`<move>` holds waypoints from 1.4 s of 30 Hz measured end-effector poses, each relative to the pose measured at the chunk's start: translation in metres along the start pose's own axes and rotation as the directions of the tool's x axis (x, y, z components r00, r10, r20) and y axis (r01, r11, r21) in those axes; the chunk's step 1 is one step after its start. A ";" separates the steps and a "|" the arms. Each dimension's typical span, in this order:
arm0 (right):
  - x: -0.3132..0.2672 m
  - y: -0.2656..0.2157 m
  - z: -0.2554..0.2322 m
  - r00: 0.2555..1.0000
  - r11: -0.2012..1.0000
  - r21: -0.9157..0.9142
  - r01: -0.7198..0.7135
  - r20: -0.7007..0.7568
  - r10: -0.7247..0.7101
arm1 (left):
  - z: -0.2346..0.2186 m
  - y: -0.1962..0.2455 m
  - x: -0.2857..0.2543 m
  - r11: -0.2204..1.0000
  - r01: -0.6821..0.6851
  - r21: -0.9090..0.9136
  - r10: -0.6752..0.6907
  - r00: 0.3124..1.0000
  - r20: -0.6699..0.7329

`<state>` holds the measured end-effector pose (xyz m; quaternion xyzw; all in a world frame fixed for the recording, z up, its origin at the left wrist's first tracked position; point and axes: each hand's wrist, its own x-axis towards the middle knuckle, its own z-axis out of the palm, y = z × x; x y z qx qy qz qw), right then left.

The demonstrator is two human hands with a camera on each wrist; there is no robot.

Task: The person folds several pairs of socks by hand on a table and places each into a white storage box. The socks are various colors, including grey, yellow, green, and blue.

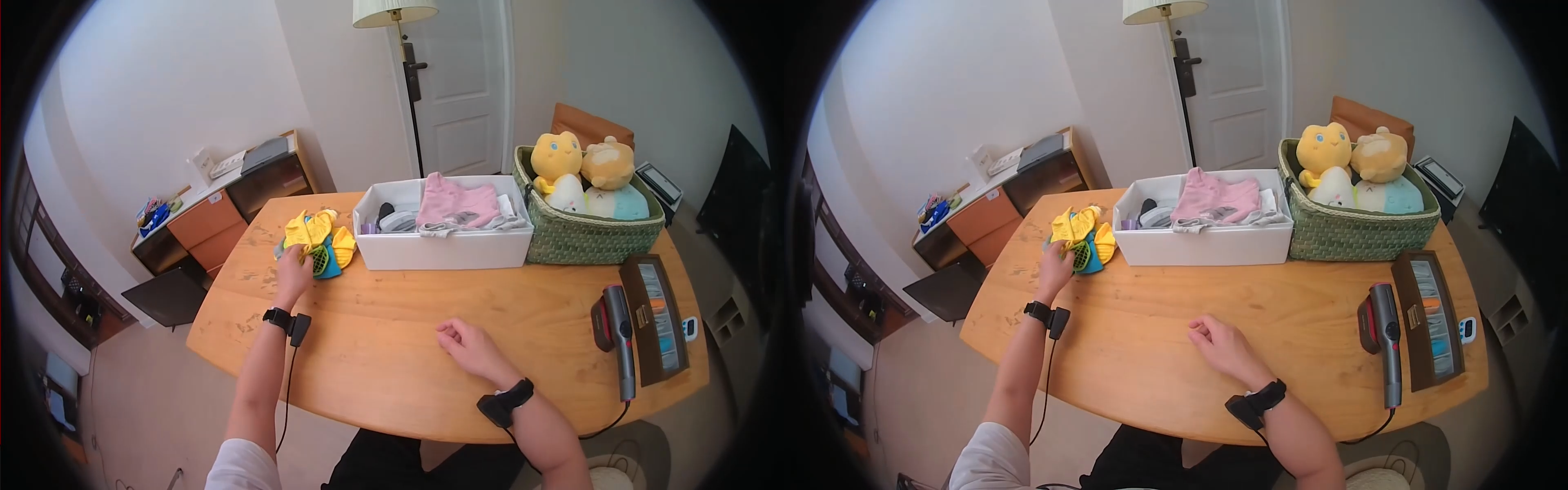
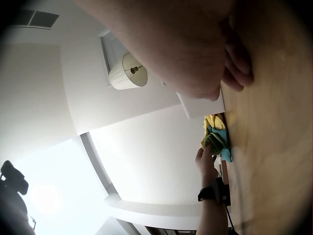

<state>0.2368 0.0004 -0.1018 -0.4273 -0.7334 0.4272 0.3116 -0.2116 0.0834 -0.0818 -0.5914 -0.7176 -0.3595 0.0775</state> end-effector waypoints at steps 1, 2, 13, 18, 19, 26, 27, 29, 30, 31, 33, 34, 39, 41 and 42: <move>0.000 0.001 0.001 1.000 1.000 0.001 0.008 -0.005 -0.008 | -0.004 0.005 0.001 0.999 0.042 -0.017 -0.042 0.999 0.008; 0.000 0.001 0.001 1.000 1.000 0.003 0.016 -0.010 -0.016 | -0.003 0.002 0.001 0.999 0.044 -0.016 -0.043 0.999 0.008; 0.000 -0.001 0.002 1.000 1.000 -0.025 0.012 -0.010 -0.012 | -0.023 0.044 0.005 0.989 0.142 0.040 -0.145 0.986 0.079; -0.001 0.000 0.001 1.000 1.000 -0.017 0.023 -0.009 -0.023 | 0.010 0.006 0.021 0.993 0.085 0.086 -0.085 0.996 -0.003; -0.001 0.000 0.001 1.000 0.999 -0.023 0.029 -0.012 -0.029 | 0.007 0.011 0.025 0.989 0.141 0.054 -0.139 0.990 -0.029; -0.002 -0.006 0.004 0.999 1.000 0.016 0.024 -0.046 -0.023 | -0.070 0.068 0.032 0.890 0.044 -0.454 -0.186 0.944 -0.273; -0.001 -0.007 0.003 0.999 1.000 0.016 0.018 -0.042 -0.018 | -0.081 0.083 0.025 0.890 0.051 -0.453 -0.190 0.944 -0.269; -0.002 -0.008 0.001 1.000 0.999 0.037 0.003 0.014 -0.003 | -0.097 0.109 0.011 0.646 0.209 -0.734 -0.146 0.978 0.149; -0.002 -0.006 0.003 1.000 0.999 0.033 -0.008 0.013 0.007 | -0.100 0.130 0.000 0.640 0.217 -0.737 -0.148 0.976 0.159; -0.001 -0.002 0.005 0.999 0.977 0.208 0.047 0.017 -0.051 | -0.101 0.155 -0.015 0.491 0.327 -0.807 -0.111 0.943 0.314; -0.001 -0.003 0.005 0.995 0.925 0.369 0.087 0.006 -0.095 | -0.092 0.181 -0.044 0.256 0.541 -0.801 -0.004 0.829 0.559; 0.000 -0.008 0.004 0.988 0.836 0.535 0.127 0.006 -0.154 | -0.092 0.200 -0.057 0.169 0.649 -0.741 0.027 0.749 0.662; 0.004 -0.010 -0.009 1.000 0.706 0.708 0.005 -0.011 0.003 | -0.011 0.185 -0.101 0.000 0.892 -0.452 0.171 0.446 0.879; 0.009 0.004 -0.012 0.976 0.799 0.596 -0.074 -0.120 0.180 | 0.020 0.159 -0.106 0.134 0.882 -0.452 0.121 0.438 0.891; 0.012 0.008 -0.015 0.973 0.801 0.592 -0.091 -0.119 0.199 | 0.033 0.145 -0.108 0.274 0.851 -0.449 0.061 0.451 0.891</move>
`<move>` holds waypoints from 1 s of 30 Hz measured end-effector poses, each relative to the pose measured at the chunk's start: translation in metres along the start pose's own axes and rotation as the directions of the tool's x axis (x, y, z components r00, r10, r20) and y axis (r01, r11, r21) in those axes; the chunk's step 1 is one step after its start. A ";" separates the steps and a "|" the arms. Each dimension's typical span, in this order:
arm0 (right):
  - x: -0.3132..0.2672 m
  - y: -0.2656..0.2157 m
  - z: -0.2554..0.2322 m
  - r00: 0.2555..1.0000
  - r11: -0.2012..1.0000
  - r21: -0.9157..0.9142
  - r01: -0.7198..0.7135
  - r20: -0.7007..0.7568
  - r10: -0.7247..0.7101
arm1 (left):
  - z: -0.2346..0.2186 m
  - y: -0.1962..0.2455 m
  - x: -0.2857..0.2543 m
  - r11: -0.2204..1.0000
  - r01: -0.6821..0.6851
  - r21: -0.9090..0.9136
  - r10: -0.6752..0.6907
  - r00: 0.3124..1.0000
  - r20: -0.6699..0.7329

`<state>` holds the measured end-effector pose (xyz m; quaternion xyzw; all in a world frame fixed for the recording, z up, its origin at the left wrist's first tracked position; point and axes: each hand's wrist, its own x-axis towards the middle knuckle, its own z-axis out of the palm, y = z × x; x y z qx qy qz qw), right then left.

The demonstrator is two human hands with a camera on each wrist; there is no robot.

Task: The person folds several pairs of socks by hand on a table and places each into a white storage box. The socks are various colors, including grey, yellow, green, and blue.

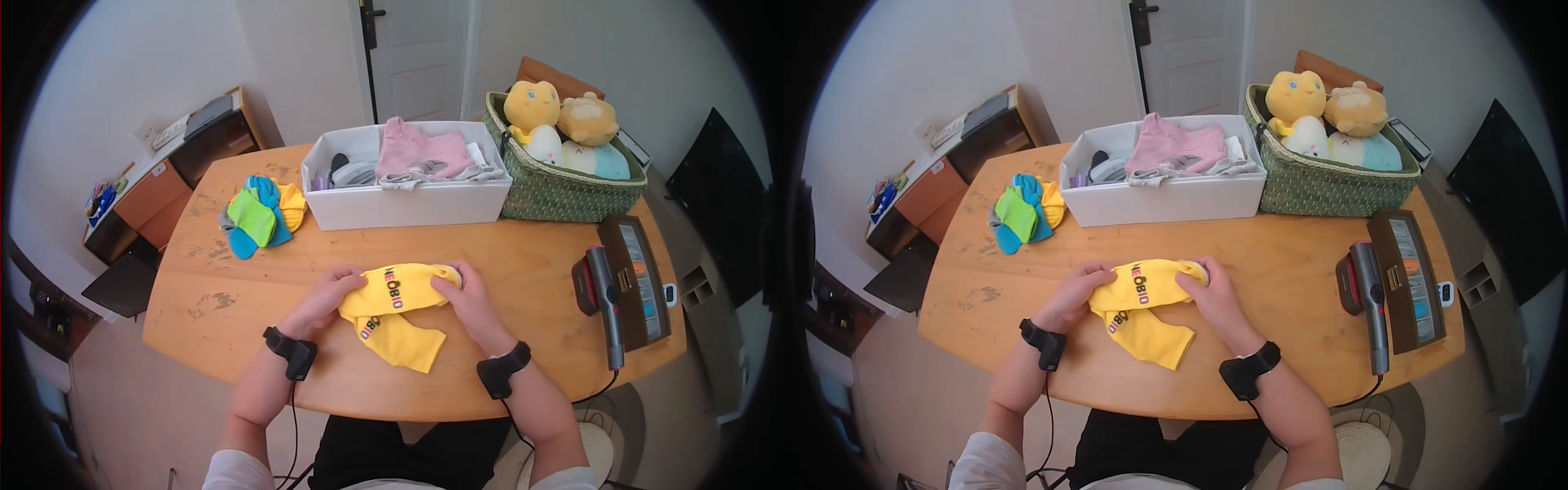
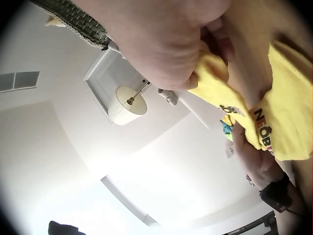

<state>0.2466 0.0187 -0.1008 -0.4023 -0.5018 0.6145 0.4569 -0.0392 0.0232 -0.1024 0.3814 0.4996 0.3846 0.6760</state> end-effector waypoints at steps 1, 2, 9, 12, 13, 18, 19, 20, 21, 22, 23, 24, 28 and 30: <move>0.003 0.000 -0.002 0.999 1.000 -0.007 -0.026 -0.048 0.026 | -0.002 0.000 -0.001 1.000 0.017 -0.013 -0.017 1.000 0.007; 0.004 0.001 -0.003 0.994 0.998 -0.011 -0.054 -0.094 0.053 | -0.001 0.005 -0.006 0.997 -0.029 0.073 0.030 0.999 -0.013; 0.014 0.006 -0.022 0.986 1.000 -0.022 -0.016 -0.169 0.012 | -0.007 0.008 -0.007 0.923 -0.109 0.368 0.141 0.988 -0.061; 0.018 0.004 -0.031 0.959 0.992 0.122 0.032 -0.282 0.004 | -0.012 0.004 -0.003 0.900 -0.171 0.401 0.215 0.974 -0.068; 0.018 0.001 -0.029 0.961 0.993 0.116 0.028 -0.277 0.006 | -0.014 0.003 -0.003 0.889 -0.225 0.399 0.276 0.958 -0.076; 0.014 -0.010 -0.024 0.980 0.952 0.286 0.111 -0.191 -0.057 | -0.006 0.011 -0.008 0.940 -0.329 0.089 0.340 0.925 -0.169; 0.015 -0.007 -0.024 0.981 0.952 0.284 0.111 -0.187 -0.058 | -0.006 0.013 -0.008 0.936 -0.344 -0.076 0.328 0.929 -0.170; 0.016 -0.003 -0.024 0.983 0.949 0.295 0.113 -0.169 -0.065 | -0.006 0.014 -0.008 0.935 -0.346 -0.077 0.329 0.928 -0.172; 0.016 -0.001 -0.024 0.986 0.945 0.306 0.115 -0.152 -0.071 | -0.005 0.015 -0.008 0.926 -0.344 -0.156 0.318 0.933 -0.169; 0.015 0.000 -0.023 0.986 0.945 0.305 0.116 -0.151 -0.072 | -0.005 0.016 -0.008 0.911 -0.340 -0.233 0.307 0.937 -0.164; 0.013 0.000 -0.021 0.993 0.927 0.362 0.102 -0.096 -0.072 | -0.007 0.016 -0.007 0.911 -0.341 -0.233 0.309 0.937 -0.164; 0.013 0.000 -0.020 0.996 0.905 0.417 0.086 -0.041 -0.075 | -0.010 0.013 -0.004 0.913 -0.326 -0.247 0.296 0.943 -0.152; 0.004 -0.019 -0.012 0.984 0.832 0.555 0.003 0.146 -0.102 | -0.011 0.012 -0.001 0.940 -0.279 -0.195 0.255 0.957 -0.140; 0.002 -0.021 -0.012 0.980 0.789 0.613 -0.037 0.178 -0.092 | -0.014 0.008 0.001 0.951 -0.266 -0.155 0.251 0.962 -0.112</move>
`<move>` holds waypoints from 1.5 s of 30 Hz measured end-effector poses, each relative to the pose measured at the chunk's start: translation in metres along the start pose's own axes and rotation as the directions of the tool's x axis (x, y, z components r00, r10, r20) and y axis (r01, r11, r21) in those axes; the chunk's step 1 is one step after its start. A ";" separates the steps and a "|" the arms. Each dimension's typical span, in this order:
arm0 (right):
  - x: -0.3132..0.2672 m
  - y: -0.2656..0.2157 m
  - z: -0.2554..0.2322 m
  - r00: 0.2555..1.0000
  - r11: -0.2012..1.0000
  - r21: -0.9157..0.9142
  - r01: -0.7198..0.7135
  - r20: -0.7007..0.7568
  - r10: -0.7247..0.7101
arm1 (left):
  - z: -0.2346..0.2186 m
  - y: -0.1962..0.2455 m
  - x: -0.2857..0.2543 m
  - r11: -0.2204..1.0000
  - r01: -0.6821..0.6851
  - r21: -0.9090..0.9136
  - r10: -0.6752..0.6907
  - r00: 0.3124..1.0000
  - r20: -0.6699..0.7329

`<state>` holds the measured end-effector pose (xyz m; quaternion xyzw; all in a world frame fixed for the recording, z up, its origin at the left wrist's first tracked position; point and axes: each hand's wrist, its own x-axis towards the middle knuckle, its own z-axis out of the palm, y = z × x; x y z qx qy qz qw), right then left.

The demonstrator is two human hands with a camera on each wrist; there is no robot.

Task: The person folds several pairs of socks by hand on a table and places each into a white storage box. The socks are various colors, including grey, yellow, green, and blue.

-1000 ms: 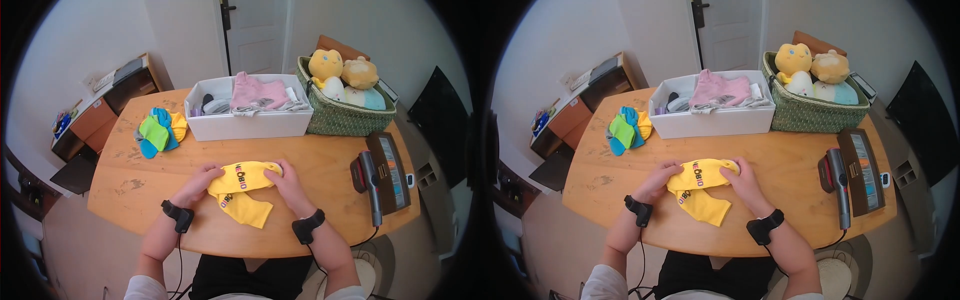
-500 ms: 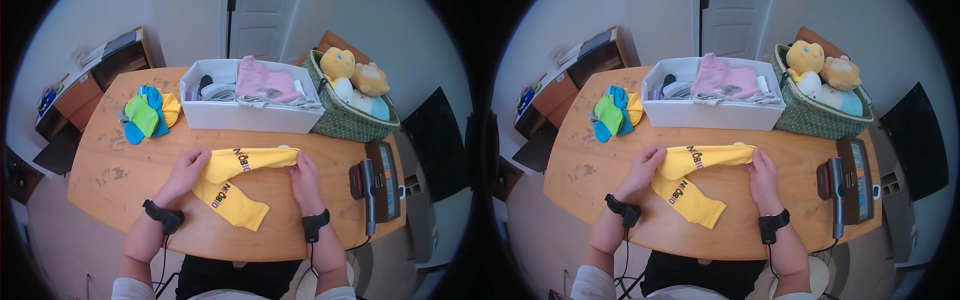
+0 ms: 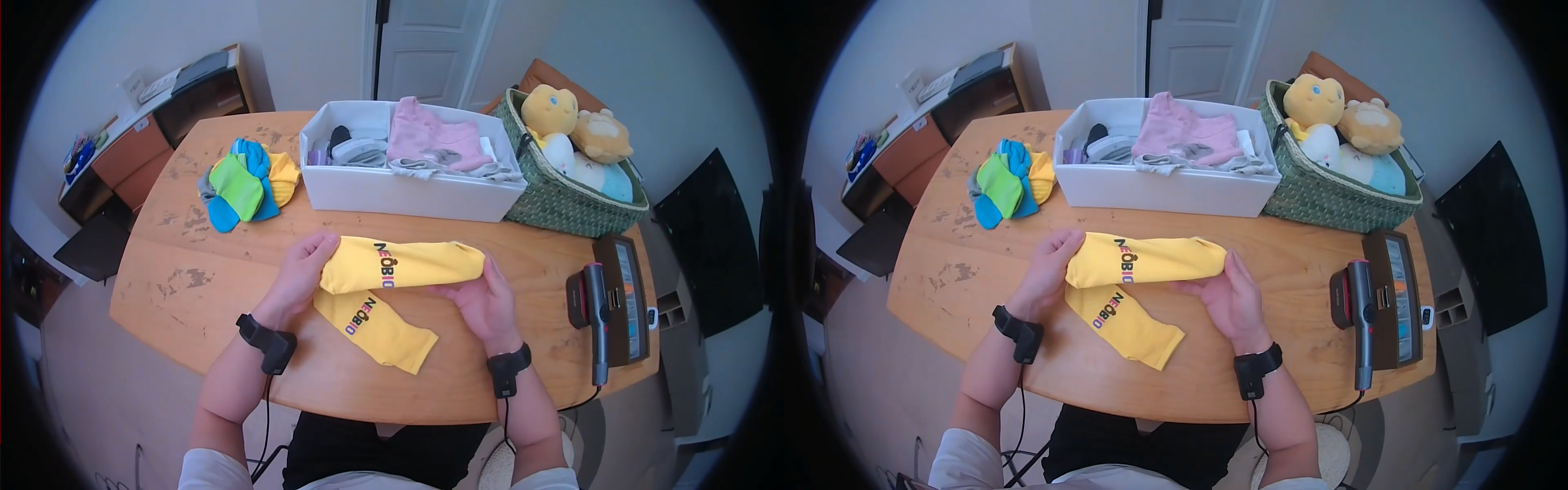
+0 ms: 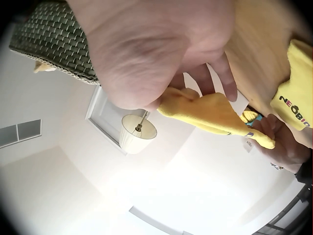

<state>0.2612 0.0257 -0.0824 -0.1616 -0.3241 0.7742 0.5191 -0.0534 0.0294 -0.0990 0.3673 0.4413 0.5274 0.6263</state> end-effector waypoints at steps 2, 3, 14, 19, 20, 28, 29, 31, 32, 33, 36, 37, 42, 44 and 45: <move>0.002 0.002 -0.005 0.995 0.998 -0.019 0.060 -0.084 -0.061 | -0.003 0.001 -0.002 0.999 0.010 0.043 -0.012 0.999 0.031; 0.002 0.004 -0.007 0.980 0.993 -0.044 0.112 -0.163 -0.118 | -0.006 0.004 -0.007 0.994 0.028 0.109 -0.043 0.990 0.135; -0.010 0.013 0.004 0.983 0.971 -0.207 -0.123 -0.160 0.091 | 0.043 0.013 -0.044 0.934 0.031 0.357 -0.181 0.901 0.395; -0.018 0.033 0.026 0.969 0.897 -0.374 -0.235 -0.023 0.245 | 0.054 -0.016 -0.050 0.934 -0.169 0.315 0.042 0.927 0.372; -0.019 0.035 0.023 0.957 0.881 -0.391 -0.265 0.008 0.291 | 0.054 -0.018 -0.051 0.916 -0.170 0.364 0.036 0.937 0.347; -0.019 0.044 0.030 0.983 0.772 -0.610 -0.181 -0.106 0.146 | 0.046 -0.017 -0.043 0.956 -0.146 0.253 0.109 0.982 0.154; -0.018 0.046 0.025 0.977 0.748 -0.628 -0.215 -0.134 0.168 | 0.046 -0.014 -0.044 0.980 -0.084 0.180 0.058 0.988 0.146; -0.016 0.046 0.017 0.968 0.739 -0.626 -0.250 -0.147 0.203 | 0.044 -0.013 -0.043 0.994 -0.019 0.105 0.004 0.990 0.144; -0.015 0.044 0.015 0.958 0.727 -0.625 -0.284 -0.159 0.237 | 0.041 -0.016 -0.041 0.999 0.015 -0.052 -0.007 0.987 0.159; -0.015 0.042 0.016 0.958 0.727 -0.625 -0.284 -0.161 0.236 | 0.040 -0.017 -0.039 0.977 0.051 -0.207 -0.014 0.984 0.176; -0.015 0.037 0.019 0.950 0.735 -0.604 -0.309 -0.230 0.211 | 0.053 0.000 -0.041 0.927 0.018 -0.374 -0.012 1.000 0.018; -0.014 0.037 0.019 0.962 0.775 -0.570 -0.271 -0.195 0.193 | 0.052 0.001 -0.039 0.927 0.019 -0.374 -0.012 1.000 0.020; -0.016 0.036 0.030 0.961 0.840 -0.468 -0.275 -0.158 0.227 | 0.042 0.001 -0.037 0.911 -0.145 -0.385 0.127 0.989 -0.072; -0.017 0.037 0.032 0.954 0.817 -0.491 -0.301 -0.160 0.255 | 0.032 -0.012 -0.033 0.950 -0.200 -0.240 0.193 0.980 -0.052; -0.017 0.038 0.028 0.954 0.818 -0.490 -0.300 -0.159 0.255 | 0.029 -0.017 -0.031 0.962 -0.255 -0.092 0.254 0.967 -0.023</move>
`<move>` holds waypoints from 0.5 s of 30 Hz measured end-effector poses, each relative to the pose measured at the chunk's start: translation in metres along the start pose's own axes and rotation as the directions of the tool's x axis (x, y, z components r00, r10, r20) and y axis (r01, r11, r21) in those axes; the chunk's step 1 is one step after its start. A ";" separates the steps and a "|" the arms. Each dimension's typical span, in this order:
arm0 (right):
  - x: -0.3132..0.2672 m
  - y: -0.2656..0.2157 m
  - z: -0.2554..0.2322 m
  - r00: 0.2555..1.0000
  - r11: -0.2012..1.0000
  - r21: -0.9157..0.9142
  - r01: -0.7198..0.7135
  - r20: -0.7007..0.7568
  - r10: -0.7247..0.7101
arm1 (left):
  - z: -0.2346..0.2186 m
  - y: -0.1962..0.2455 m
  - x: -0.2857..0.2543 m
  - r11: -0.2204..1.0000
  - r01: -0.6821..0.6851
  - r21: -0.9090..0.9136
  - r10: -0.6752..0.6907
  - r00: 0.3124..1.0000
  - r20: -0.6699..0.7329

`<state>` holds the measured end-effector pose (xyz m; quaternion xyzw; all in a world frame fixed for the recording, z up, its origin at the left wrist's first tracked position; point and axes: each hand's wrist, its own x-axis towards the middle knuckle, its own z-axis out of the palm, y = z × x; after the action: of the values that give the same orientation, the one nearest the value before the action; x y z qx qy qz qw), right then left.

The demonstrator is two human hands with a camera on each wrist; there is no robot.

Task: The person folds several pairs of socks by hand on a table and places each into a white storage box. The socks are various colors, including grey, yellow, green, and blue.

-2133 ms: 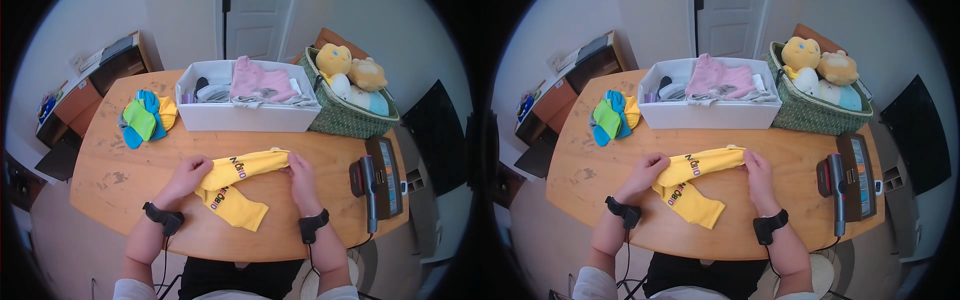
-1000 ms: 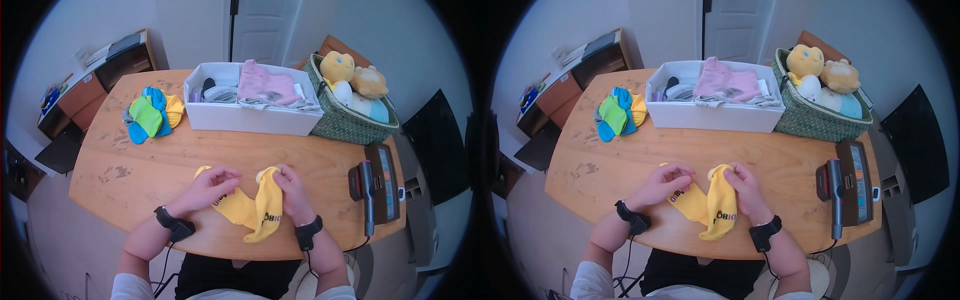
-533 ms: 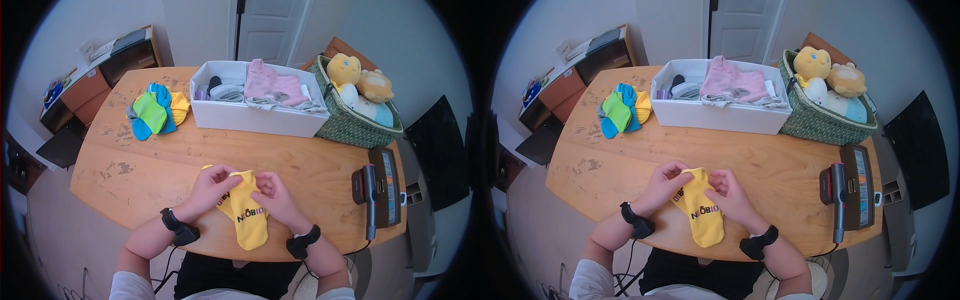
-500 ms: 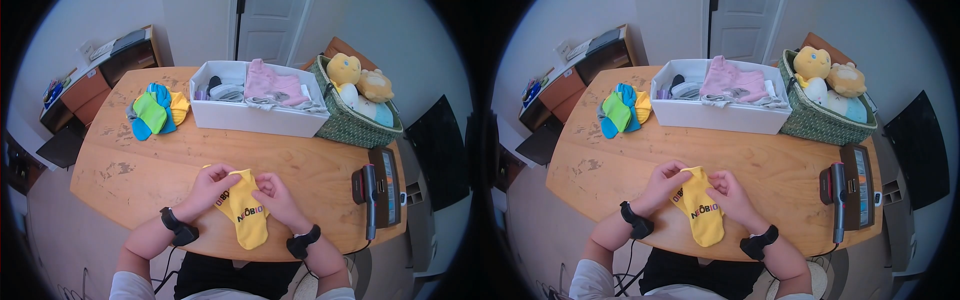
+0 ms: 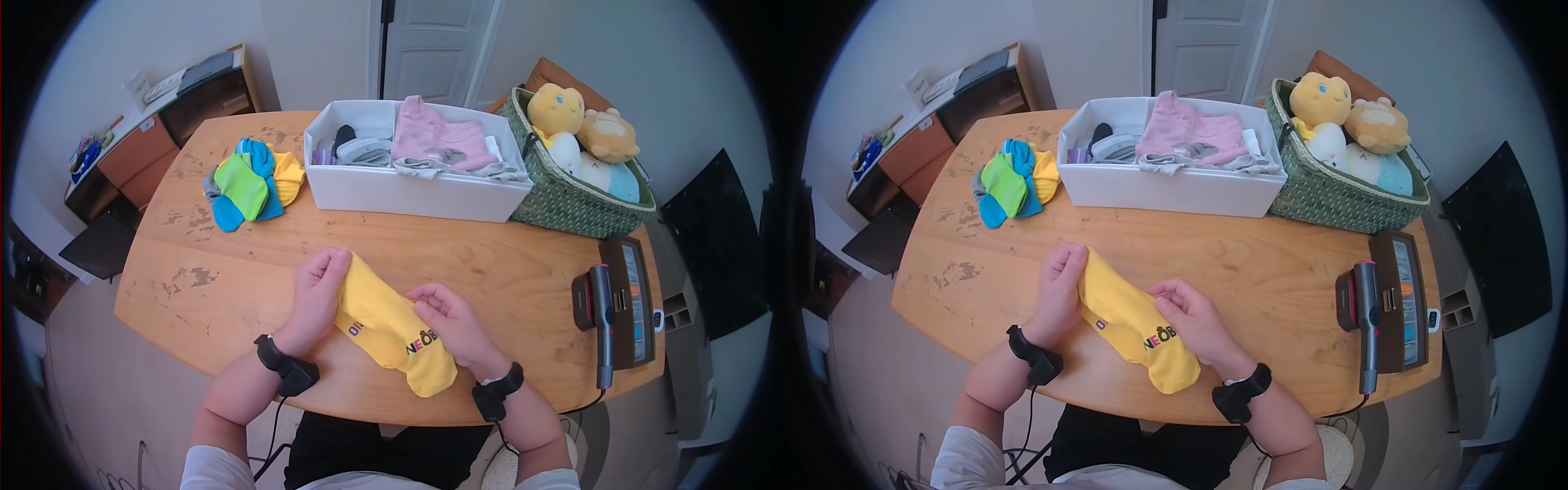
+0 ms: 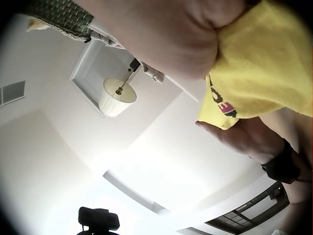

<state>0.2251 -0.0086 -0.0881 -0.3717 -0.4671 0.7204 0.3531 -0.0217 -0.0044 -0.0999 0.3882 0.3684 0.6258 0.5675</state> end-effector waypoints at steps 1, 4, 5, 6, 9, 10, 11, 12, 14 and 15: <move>0.001 0.004 -0.005 1.000 0.998 -0.054 0.011 -0.014 -0.012 | 0.001 0.000 -0.001 1.000 -0.001 0.002 0.001 1.000 0.000; 0.004 0.012 -0.007 0.994 0.971 -0.228 0.069 -0.063 -0.085 | 0.005 0.002 -0.002 0.964 0.069 0.258 -0.082 0.996 0.041; 0.004 0.012 -0.005 0.985 0.931 -0.348 0.108 -0.093 -0.149 | 0.008 0.005 -0.003 0.970 0.125 0.208 -0.146 0.985 0.088; 0.003 0.010 -0.003 0.985 0.931 -0.349 0.108 -0.092 -0.149 | 0.012 0.008 -0.003 0.970 0.183 0.160 -0.206 0.969 0.138; -0.004 -0.004 0.008 0.835 0.421 -0.833 0.358 0.084 -0.544 | 0.024 0.017 -0.007 0.976 0.194 0.102 -0.211 0.957 0.198; -0.006 -0.005 0.011 0.848 0.419 -0.846 0.329 0.070 -0.525 | 0.022 0.016 -0.007 0.976 0.194 0.101 -0.211 0.958 0.196; -0.006 -0.006 0.012 0.860 0.415 -0.859 0.300 0.056 -0.507 | 0.017 0.014 -0.007 0.967 0.205 0.152 -0.234 0.949 0.213; -0.005 -0.001 0.009 0.861 0.414 -0.859 0.300 0.057 -0.505 | 0.013 0.011 -0.006 0.956 0.214 0.202 -0.258 0.939 0.228; -0.001 0.007 0.001 0.926 0.669 -0.701 0.249 -0.029 -0.375 | 0.006 0.006 -0.002 0.964 0.173 0.204 -0.212 0.959 0.187; -0.003 0.008 -0.002 0.927 0.669 -0.701 0.248 -0.028 -0.373 | 0.004 0.005 0.000 0.969 0.132 0.211 -0.165 0.975 0.148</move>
<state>0.2271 -0.0124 -0.0957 -0.4498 -0.7245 0.3908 0.3466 -0.0202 -0.0051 -0.0938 0.4650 0.4093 0.5070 0.5994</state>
